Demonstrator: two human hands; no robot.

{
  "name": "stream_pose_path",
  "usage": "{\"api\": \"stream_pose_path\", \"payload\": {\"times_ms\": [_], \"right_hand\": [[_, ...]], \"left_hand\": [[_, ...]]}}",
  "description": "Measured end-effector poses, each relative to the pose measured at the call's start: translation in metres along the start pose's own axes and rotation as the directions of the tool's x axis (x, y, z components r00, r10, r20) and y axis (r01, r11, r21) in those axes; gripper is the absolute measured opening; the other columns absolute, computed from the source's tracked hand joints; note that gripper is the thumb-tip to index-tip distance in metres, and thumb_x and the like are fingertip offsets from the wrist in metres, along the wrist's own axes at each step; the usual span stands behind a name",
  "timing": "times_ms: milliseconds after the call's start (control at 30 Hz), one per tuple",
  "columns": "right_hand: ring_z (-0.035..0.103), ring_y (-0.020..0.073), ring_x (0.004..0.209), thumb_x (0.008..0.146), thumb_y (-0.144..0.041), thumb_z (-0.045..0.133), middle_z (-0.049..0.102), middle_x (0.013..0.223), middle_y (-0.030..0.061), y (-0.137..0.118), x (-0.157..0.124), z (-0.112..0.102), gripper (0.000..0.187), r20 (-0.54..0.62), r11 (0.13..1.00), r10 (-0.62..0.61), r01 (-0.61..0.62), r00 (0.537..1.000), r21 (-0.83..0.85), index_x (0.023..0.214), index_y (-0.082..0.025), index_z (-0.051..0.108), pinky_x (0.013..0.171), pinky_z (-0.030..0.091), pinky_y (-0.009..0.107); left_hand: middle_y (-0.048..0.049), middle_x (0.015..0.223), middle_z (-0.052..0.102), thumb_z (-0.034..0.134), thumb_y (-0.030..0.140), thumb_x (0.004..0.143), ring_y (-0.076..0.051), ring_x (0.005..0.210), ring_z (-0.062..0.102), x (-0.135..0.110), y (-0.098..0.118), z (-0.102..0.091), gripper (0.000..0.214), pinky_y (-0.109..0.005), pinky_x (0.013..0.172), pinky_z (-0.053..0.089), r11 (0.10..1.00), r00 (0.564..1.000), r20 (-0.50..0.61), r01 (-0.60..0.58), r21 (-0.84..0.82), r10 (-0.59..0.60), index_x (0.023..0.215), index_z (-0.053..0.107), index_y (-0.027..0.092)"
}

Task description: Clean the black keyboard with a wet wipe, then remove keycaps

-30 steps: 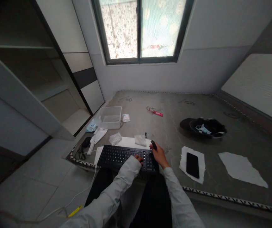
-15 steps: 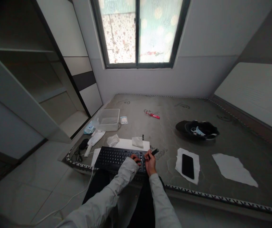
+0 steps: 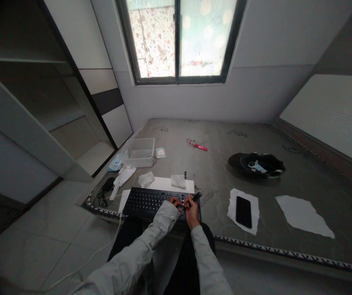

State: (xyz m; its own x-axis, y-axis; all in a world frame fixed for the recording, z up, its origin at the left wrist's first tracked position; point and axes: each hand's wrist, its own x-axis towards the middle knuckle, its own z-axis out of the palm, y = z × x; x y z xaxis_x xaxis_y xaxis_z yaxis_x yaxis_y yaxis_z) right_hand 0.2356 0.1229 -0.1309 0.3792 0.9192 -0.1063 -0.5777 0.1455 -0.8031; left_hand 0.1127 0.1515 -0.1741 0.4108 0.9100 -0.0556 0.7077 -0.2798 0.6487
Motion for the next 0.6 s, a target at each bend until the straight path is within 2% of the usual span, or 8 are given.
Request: {"api": "stream_pose_path", "payload": {"times_ms": [100, 267, 500, 600], "right_hand": [[0.034, 0.0083, 0.045, 0.075, -0.049, 0.073, 0.036, 0.051, -0.0084, 0.001, 0.000, -0.001, 0.041, -0.013, 1.000, -0.006, 0.006, 1.000, -0.003, 0.060, -0.022, 0.045, 0.046, 0.034, 0.023], [0.033, 0.0073, 0.045, 0.070, -0.051, 0.077, 0.037, 0.051, -0.0095, 0.006, 0.006, 0.006, 0.043, -0.041, 1.000, -0.019, 0.019, 0.999, -0.019, 0.061, -0.022, 0.046, 0.045, 0.031, 0.022], [0.034, 0.0069, 0.044, 0.064, -0.051, 0.080, 0.040, 0.050, -0.0097, 0.008, 0.012, 0.011, 0.044, -0.033, 0.998, -0.003, 0.001, 0.999, -0.056, 0.061, -0.022, 0.047, 0.044, 0.029, 0.022], [0.033, 0.0069, 0.044, 0.065, -0.052, 0.080, 0.040, 0.050, -0.0101, 0.008, 0.011, 0.010, 0.044, -0.035, 0.998, 0.002, -0.004, 0.999, -0.062, 0.062, -0.022, 0.047, 0.045, 0.029, 0.022]], "left_hand": [[-0.0051, 0.118, 0.062, 0.064, 0.017, 0.081, -0.021, 0.109, 0.058, 0.002, 0.001, -0.001, 0.023, -0.036, 0.100, 0.048, 1.000, 1.000, 0.009, 0.002, 0.002, -0.002, 0.103, 0.072, 0.022], [-0.0083, 0.119, 0.062, 0.058, 0.012, 0.086, -0.019, 0.108, 0.060, 0.004, 0.003, -0.003, 0.024, -0.034, 0.102, 0.047, 1.000, 1.000, 0.026, 0.008, -0.013, -0.008, 0.104, 0.073, 0.018], [-0.0106, 0.122, 0.062, 0.062, 0.012, 0.087, -0.019, 0.109, 0.061, 0.008, 0.001, -0.002, 0.020, -0.030, 0.103, 0.046, 0.998, 0.999, 0.038, 0.028, -0.048, -0.026, 0.102, 0.075, 0.014], [-0.0088, 0.121, 0.063, 0.063, 0.011, 0.087, -0.021, 0.110, 0.062, 0.010, 0.001, 0.000, 0.016, -0.035, 0.103, 0.048, 0.996, 0.998, 0.031, 0.050, -0.072, -0.047, 0.098, 0.073, 0.012]]}}
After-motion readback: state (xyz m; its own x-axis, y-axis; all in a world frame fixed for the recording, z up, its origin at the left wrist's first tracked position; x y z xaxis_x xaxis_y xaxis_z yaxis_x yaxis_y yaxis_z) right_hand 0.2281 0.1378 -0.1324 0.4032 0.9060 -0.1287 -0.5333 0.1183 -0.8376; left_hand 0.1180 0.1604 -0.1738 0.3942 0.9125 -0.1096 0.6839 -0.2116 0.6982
